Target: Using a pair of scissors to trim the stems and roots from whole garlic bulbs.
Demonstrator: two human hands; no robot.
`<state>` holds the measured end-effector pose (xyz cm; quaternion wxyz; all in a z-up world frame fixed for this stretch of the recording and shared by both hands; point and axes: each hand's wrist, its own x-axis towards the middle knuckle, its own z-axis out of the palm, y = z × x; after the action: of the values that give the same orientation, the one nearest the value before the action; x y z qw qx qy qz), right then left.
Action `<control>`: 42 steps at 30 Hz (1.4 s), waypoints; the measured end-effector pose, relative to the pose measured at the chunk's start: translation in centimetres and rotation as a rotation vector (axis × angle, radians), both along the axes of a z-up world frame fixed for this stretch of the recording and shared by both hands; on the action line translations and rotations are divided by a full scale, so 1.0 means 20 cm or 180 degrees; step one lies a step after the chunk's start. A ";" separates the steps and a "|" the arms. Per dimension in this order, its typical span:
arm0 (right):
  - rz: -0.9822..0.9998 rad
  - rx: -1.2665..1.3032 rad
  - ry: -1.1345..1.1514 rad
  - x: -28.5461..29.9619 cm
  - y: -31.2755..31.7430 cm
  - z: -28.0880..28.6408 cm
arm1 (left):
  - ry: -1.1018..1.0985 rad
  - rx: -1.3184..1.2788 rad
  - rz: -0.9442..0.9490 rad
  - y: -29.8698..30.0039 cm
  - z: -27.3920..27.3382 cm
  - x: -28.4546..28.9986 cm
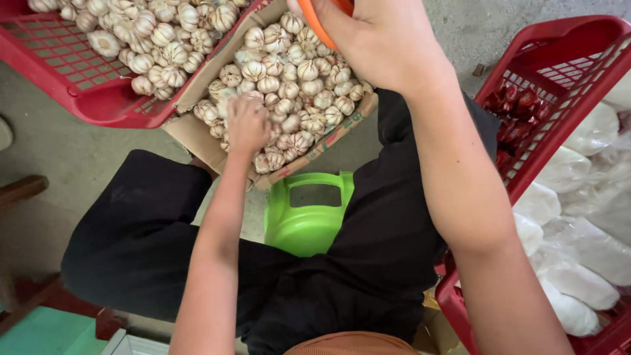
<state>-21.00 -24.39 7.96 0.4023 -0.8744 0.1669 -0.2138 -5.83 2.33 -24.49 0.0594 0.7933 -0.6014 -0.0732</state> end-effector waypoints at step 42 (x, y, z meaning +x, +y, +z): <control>-0.0789 0.1488 -0.0447 -0.14 0.06 -0.36 | 0.6722 -0.2497 0.2716 0.08 0.47 -0.14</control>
<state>-23.90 -23.13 0.67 0.5745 -0.7138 0.2891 -0.2772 -8.60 3.85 -15.00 0.7789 0.4051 0.0733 -0.4731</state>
